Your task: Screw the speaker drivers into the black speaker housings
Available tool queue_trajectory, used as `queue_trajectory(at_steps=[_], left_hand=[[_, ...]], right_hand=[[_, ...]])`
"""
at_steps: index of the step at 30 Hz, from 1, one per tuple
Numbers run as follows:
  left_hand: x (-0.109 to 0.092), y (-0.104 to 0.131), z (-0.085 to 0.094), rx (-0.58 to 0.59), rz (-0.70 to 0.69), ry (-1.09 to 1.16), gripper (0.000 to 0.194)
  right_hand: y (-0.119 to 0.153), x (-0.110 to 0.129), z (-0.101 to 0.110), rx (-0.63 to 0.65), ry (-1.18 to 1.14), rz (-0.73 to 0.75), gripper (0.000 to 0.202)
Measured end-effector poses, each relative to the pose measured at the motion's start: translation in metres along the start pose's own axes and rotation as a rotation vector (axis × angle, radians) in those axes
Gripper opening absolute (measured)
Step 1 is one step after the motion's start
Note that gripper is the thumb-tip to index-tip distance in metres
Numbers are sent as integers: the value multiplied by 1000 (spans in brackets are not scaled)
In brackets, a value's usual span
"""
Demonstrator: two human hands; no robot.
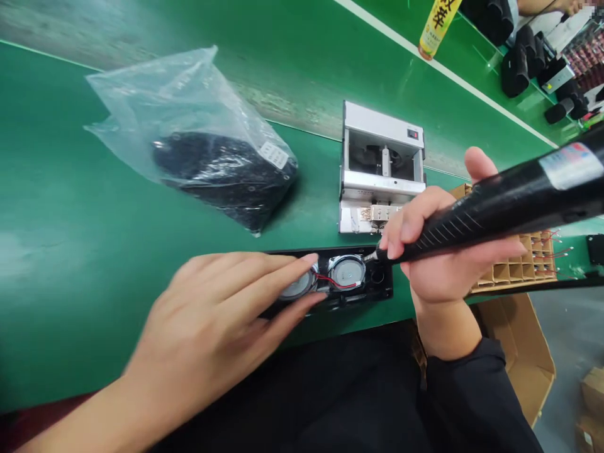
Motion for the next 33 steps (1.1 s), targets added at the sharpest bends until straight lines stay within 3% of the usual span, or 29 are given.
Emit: queue_trajectory(at_steps=[5,8,12,20,25,29,33], left_hand=[[-15,-9,-23,37,-52,160,12],[-16,-6,-25,53,-33,235,11],[-16,3,-20,89,-17,294,16],[-17,17,-6,94,-59,331,23],[-19,25,4,63,-49,239,22],[-20,29,7,13,-28,125,24],[-14,34,3,-35,16,147,21]], right_hand=[[15,32,-5,123,33,-28,45],[23,41,-6,186,70,-34,44],[32,46,-6,169,92,-84,39],[48,41,-23,109,18,-132,40],[57,36,-36,152,49,-56,37],[70,29,-46,79,34,-37,39],[78,24,-48,-19,-18,35,31]])
Point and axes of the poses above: each hand's wrist, its own y-axis away from the middle knuckle, its own z-axis out of the back of the hand, x = y × z, the point moved 3 cm from there along -y, towards the middle knuckle, and after that the axes turned 6 degrees about z, right-handed, at the moved point
